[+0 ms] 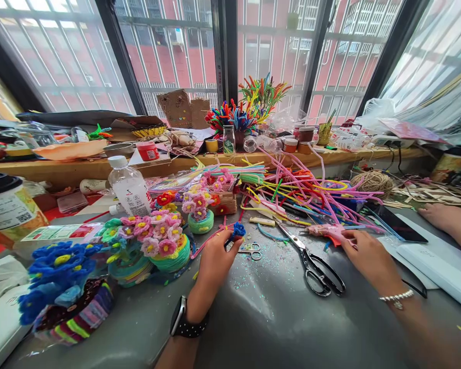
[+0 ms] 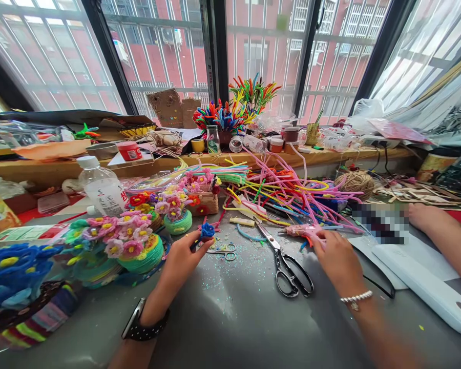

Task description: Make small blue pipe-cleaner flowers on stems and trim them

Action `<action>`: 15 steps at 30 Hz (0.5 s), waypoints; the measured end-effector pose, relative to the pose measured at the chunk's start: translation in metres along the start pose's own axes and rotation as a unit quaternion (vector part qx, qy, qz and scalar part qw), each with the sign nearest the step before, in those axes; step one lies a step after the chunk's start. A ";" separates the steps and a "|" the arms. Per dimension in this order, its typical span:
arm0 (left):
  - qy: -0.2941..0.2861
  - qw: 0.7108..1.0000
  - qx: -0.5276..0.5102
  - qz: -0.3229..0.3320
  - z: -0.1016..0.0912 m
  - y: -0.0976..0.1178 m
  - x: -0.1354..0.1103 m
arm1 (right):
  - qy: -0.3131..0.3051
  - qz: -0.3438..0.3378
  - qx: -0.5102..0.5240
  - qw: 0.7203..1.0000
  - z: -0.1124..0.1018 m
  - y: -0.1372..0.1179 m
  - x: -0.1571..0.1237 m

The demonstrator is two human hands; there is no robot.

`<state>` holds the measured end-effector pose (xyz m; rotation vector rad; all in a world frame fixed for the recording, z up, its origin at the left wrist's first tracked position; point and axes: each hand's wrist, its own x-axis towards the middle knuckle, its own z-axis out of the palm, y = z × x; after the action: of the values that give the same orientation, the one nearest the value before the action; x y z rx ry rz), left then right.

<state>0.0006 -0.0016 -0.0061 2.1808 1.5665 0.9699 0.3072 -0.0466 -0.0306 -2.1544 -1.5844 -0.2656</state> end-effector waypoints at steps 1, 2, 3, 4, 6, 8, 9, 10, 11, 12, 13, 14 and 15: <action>-0.004 1.000 0.001 -0.001 0.000 0.000 0.000 | -0.006 0.004 -0.031 0.999 0.001 0.009 0.001; -0.009 1.000 0.001 -0.002 0.000 0.000 0.000 | -0.018 0.013 -0.059 0.998 0.003 0.016 0.001; -0.014 1.000 -0.001 -0.002 0.000 0.000 0.000 | -0.036 0.022 -0.082 0.996 0.005 0.020 0.001; -0.019 1.000 -0.004 -0.003 0.000 -0.001 0.000 | -0.056 0.026 -0.100 0.993 0.007 0.022 0.001; -0.030 0.999 -0.011 -0.005 0.001 -0.001 0.000 | -0.097 0.032 -0.119 0.988 0.011 0.021 0.003; -0.042 0.999 -0.014 -0.008 0.001 -0.001 0.000 | -0.123 0.034 -0.119 0.985 0.016 0.018 0.006; -0.048 0.999 -0.012 -0.010 0.001 -0.001 0.000 | -0.131 0.036 -0.115 0.984 0.018 0.017 0.009; -0.055 0.998 -0.010 -0.012 0.001 -0.001 0.000 | -0.136 0.037 -0.110 0.984 0.020 0.017 0.012; -0.060 0.998 -0.008 -0.016 0.001 -0.001 0.000 | -0.138 0.035 -0.107 0.984 0.022 0.016 0.015; -0.063 0.998 -0.007 -0.021 0.002 -0.001 0.001 | -0.139 0.030 -0.106 0.984 0.024 0.017 0.018; -0.065 0.998 -0.008 -0.024 0.002 -0.001 0.001 | -0.140 0.026 -0.110 0.984 0.025 0.018 0.020; -0.066 0.997 -0.011 -0.026 0.002 -0.002 0.001 | -0.143 0.023 -0.115 0.983 0.027 0.019 0.023; -0.066 0.997 -0.015 -0.027 0.002 -0.002 0.001 | -0.146 0.019 -0.118 0.982 0.028 0.020 0.025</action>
<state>0.0005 0.0003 -0.0090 2.1247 1.5319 0.8103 0.3307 -0.0172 -0.0501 -2.4987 -1.7416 -0.1344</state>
